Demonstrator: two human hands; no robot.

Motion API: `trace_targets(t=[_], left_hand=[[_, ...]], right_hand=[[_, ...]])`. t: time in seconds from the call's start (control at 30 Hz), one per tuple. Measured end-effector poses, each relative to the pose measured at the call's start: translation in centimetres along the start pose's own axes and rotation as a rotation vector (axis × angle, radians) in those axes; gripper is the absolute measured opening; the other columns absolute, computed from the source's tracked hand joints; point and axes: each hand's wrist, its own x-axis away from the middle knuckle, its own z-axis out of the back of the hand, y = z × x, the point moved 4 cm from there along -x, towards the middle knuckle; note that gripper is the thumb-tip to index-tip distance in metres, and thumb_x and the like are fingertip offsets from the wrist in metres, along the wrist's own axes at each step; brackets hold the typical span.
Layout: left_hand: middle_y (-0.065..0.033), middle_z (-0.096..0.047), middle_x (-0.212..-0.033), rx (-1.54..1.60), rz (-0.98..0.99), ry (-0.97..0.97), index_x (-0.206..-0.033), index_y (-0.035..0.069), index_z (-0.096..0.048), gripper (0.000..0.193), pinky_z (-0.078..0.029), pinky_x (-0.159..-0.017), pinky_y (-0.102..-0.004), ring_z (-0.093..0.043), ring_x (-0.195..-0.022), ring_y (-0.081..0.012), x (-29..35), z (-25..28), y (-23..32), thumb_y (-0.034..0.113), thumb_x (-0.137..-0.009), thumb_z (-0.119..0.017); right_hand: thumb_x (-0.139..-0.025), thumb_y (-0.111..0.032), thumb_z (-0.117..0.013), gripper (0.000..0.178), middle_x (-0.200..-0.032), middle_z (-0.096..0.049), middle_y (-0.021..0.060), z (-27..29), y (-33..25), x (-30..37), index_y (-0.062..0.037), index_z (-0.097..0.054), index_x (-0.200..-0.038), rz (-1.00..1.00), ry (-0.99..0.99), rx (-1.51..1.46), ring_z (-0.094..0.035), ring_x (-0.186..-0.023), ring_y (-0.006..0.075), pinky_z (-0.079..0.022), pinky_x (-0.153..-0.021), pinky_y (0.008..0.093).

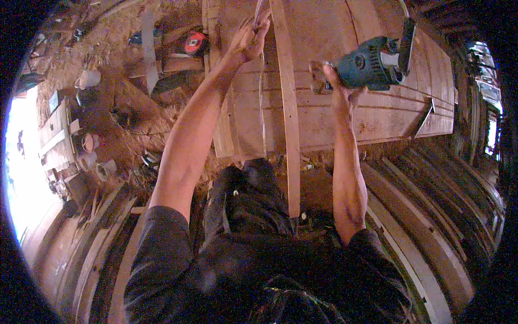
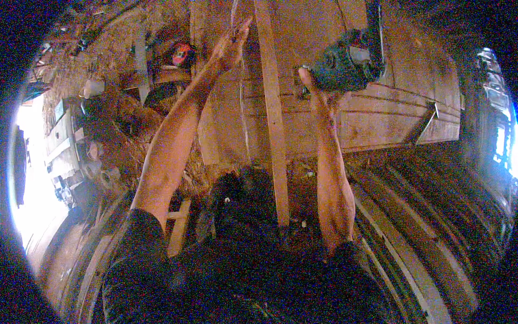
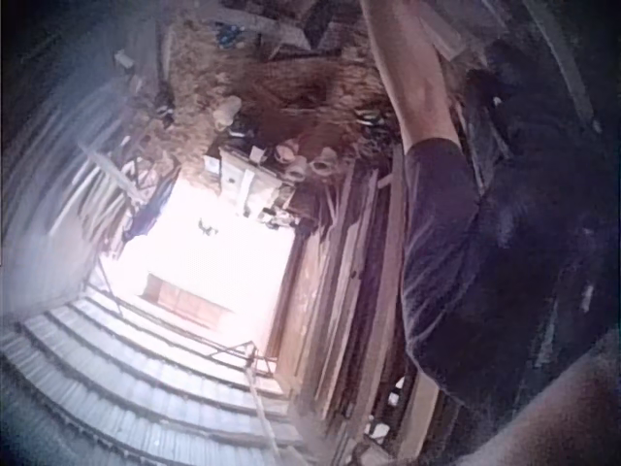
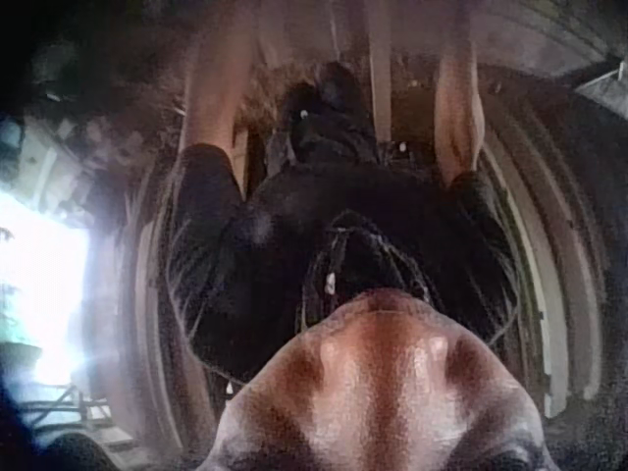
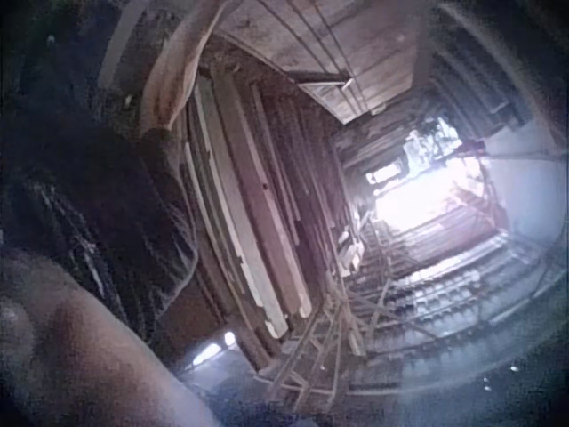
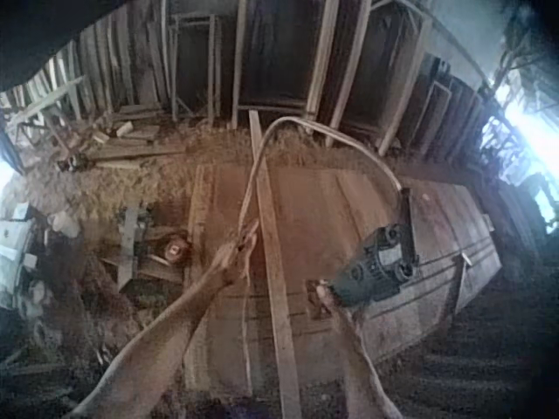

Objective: The person assembles a wooden structure by positioning thin wooden strips onto a plywood base, securing them with a hammer, and smoothing edges with a power sander. The person repeatedly aligns, hammers, and sands the strips to fit the curved surface.

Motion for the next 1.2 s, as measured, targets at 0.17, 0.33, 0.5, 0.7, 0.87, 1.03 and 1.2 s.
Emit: trace_targets(t=[0.17, 0.33, 0.5, 0.7, 0.87, 1.03, 1.2], left_hand=[[-0.0175, -0.061, -0.143, -0.229, -0.145, 0.024, -0.151, 0.006, -0.048, 0.054, -0.021, -0.126, -0.0482, -0.049, -0.142, -0.0322, 1.2, -1.1, 0.2, 0.038, -0.108, -0.041], [-0.0171, -0.063, -0.138, -0.309, -0.228, 0.069, -0.150, 0.004, -0.048, 0.054, -0.026, -0.124, -0.0489, -0.053, -0.137, -0.0332, 1.8, -0.6, 0.5, 0.033, -0.105, -0.048], [-0.0168, -0.066, -0.134, -0.357, -0.305, 0.120, -0.149, 0.003, -0.048, 0.054, -0.030, -0.122, -0.0497, -0.057, -0.132, -0.0341, 1.6, -0.6, 0.2, 0.029, -0.102, -0.054], [-0.0172, -0.069, -0.128, -0.355, -0.301, 0.116, -0.148, 0.002, -0.049, 0.053, -0.034, -0.120, -0.0511, -0.061, -0.127, -0.0364, 1.5, -0.9, -0.6, 0.025, -0.101, -0.058], [-0.0224, -0.067, -0.129, -0.380, -0.253, 0.090, -0.145, 0.001, -0.053, 0.048, -0.034, -0.121, -0.0515, -0.056, -0.132, -0.0392, 1.1, -0.6, 0.7, 0.023, -0.102, -0.053], [-0.0247, -0.062, -0.137, -0.377, -0.158, 0.006, -0.146, -0.001, -0.050, 0.050, -0.028, -0.124, -0.0507, -0.049, -0.139, -0.0390, 1.9, 0.0, 1.5, 0.027, -0.105, -0.046], [-0.0255, -0.061, -0.139, -0.345, -0.079, -0.068, -0.146, -0.001, -0.051, 0.050, -0.025, -0.125, -0.0503, -0.047, -0.141, -0.0383, 1.3, -0.3, 1.2, 0.029, -0.106, -0.043]], right_hand=[[-0.070, -0.012, -0.096, 0.069, -0.117, -0.067, 0.0101, -2.3, 1.2, -1.0, -0.0017, -0.056, -0.124, 0.053, -0.052, -0.016, -0.065, -0.102, 0.0206, -0.053, -0.096, 0.0394], [-0.069, -0.011, -0.096, 0.069, -0.116, -0.068, 0.0091, -4.2, 0.5, -0.6, -0.0039, -0.057, -0.125, 0.075, -0.224, 0.012, -0.066, -0.099, 0.0205, -0.055, -0.090, 0.0388], [-0.068, -0.013, -0.096, 0.053, -0.103, -0.071, 0.0034, -5.3, 0.5, -0.8, -0.0064, -0.066, -0.112, 0.145, -0.265, -0.043, -0.067, -0.093, 0.0183, -0.054, -0.087, 0.0360], [-0.067, -0.013, -0.096, 0.060, -0.103, -0.071, 0.0052, -5.6, 1.0, -0.6, -0.0051, -0.063, -0.117, 0.153, -0.221, 0.000, -0.068, -0.088, 0.0200, -0.057, -0.085, 0.0370], [-0.066, -0.008, -0.097, 0.057, -0.106, -0.072, 0.0056, -5.2, 3.7, -1.8, -0.0067, -0.066, -0.114, 0.173, -0.184, -0.126, -0.068, -0.090, 0.0203, -0.058, -0.085, 0.0368], [-0.074, -0.014, -0.093, 0.062, -0.113, -0.067, 0.0068, -5.7, 2.7, -0.6, -0.0040, -0.057, -0.124, 0.114, -0.135, 0.049, -0.063, -0.102, 0.0194, -0.052, -0.096, 0.0358], [-0.082, -0.023, -0.087, 0.051, -0.116, -0.067, 0.0059, -5.8, 3.7, -0.3, -0.0034, -0.064, -0.123, -0.112, -0.322, -0.123, -0.063, -0.106, 0.0190, -0.050, -0.101, 0.0363]])
